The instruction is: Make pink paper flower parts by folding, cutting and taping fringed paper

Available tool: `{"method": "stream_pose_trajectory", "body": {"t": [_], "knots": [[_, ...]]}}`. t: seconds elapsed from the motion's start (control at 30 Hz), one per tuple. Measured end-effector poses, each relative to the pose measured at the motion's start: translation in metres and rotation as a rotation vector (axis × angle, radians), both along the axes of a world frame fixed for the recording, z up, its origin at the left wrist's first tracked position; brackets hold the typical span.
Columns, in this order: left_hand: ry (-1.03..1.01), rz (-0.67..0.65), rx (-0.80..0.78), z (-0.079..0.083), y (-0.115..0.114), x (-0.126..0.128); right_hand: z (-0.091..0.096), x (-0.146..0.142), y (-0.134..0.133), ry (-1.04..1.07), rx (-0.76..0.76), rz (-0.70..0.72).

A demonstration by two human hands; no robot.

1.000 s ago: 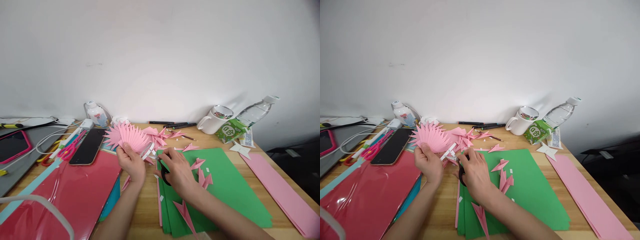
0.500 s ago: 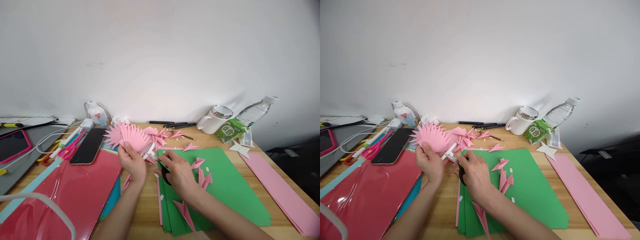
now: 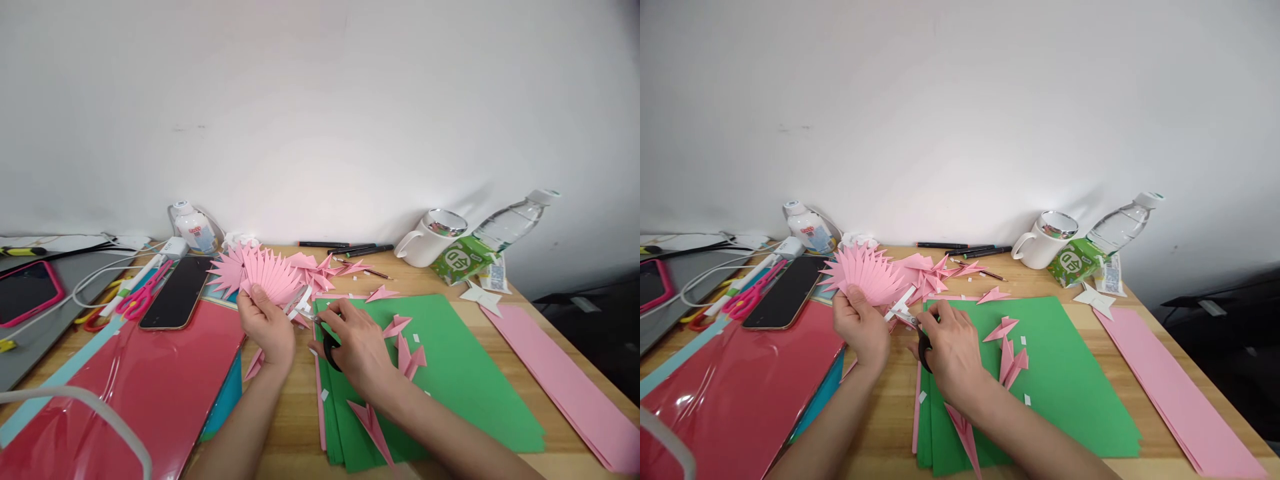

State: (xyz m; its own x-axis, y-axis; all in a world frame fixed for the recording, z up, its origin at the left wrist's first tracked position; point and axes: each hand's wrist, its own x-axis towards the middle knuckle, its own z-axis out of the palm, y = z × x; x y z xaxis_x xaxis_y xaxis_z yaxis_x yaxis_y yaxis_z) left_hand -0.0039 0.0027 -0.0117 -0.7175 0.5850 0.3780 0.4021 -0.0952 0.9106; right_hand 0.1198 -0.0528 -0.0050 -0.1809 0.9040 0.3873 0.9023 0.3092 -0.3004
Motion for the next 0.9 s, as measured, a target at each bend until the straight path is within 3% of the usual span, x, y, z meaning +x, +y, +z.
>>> {"method": "stream_pose_trajectory", "body": {"t": [0.9], "knots": [[0.01,-0.007,-0.01,-0.0008,-0.0009,0.0005,0.0035,0.0003,-0.0003,-0.016,-0.035,0.023]]}}
